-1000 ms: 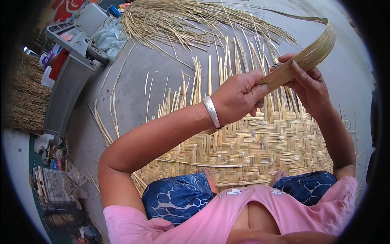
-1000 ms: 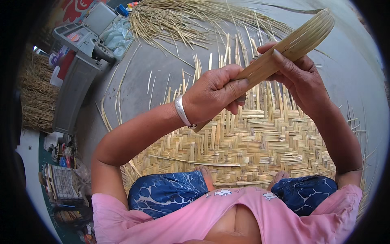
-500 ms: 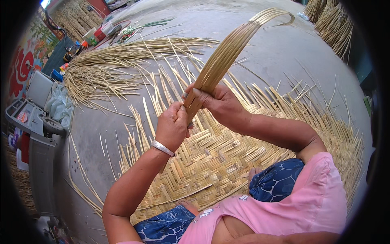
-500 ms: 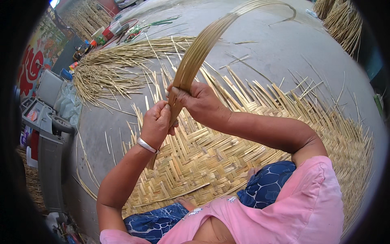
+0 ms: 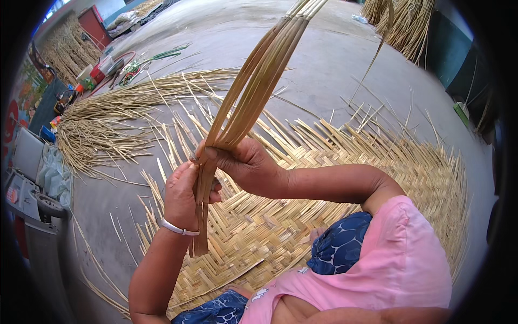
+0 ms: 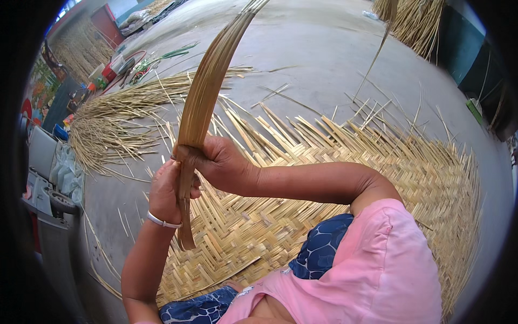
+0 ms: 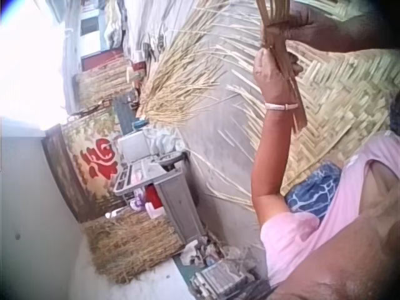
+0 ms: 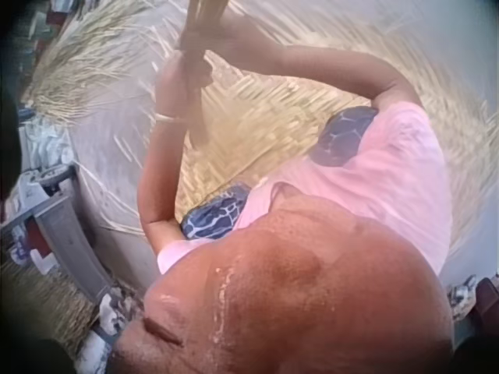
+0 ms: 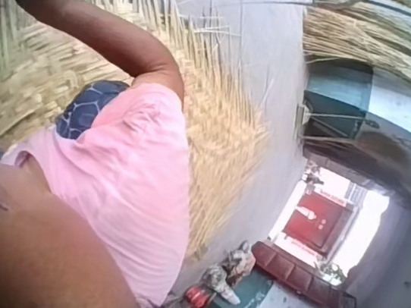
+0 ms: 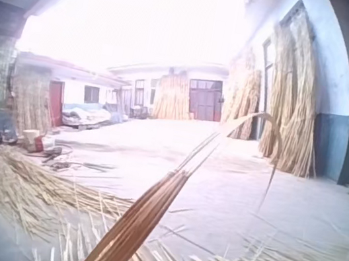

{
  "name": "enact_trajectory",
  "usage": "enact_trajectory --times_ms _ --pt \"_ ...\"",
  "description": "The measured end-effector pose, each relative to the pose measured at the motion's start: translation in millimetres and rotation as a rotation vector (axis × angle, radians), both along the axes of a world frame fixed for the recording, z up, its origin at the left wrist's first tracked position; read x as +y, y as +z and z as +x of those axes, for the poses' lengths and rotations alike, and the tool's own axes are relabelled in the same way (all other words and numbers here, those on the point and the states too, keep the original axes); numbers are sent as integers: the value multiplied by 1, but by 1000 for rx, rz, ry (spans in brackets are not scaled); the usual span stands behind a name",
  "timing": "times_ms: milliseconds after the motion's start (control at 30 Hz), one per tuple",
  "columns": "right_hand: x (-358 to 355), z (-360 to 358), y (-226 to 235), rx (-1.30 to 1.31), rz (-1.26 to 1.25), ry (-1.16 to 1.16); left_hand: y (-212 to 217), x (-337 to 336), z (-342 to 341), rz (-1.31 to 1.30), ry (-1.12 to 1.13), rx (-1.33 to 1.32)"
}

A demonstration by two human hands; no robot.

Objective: The person sits on the floor and weaves a mat using dried palm leaves. They interlace the leaves by hand, adjusting and tightening the weave as they work.

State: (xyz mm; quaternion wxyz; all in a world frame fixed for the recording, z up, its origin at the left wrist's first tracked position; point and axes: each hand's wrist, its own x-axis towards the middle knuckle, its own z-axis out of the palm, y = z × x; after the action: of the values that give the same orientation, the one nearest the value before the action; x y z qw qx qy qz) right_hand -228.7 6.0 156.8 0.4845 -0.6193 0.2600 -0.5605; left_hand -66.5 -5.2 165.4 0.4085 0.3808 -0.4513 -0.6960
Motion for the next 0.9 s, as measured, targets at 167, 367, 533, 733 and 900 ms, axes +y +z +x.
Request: enact_trajectory --times_ms 167,367,533,733,900 --pt "-18 -3 -2 -221 108 62 -3 5 -2 -184 10 -155" --pt "-14 -8 -8 -121 212 -11 -21 0 -2 -283 -30 -321" --pt "-12 -14 -9 -139 162 -39 -10 2 -7 -229 -64 -334" --pt "-12 -8 -10 -220 110 -50 -11 1 -14 -627 76 -728" --pt "-9 -4 2 -244 55 -152 -12 -13 -18 -721 153 -636"
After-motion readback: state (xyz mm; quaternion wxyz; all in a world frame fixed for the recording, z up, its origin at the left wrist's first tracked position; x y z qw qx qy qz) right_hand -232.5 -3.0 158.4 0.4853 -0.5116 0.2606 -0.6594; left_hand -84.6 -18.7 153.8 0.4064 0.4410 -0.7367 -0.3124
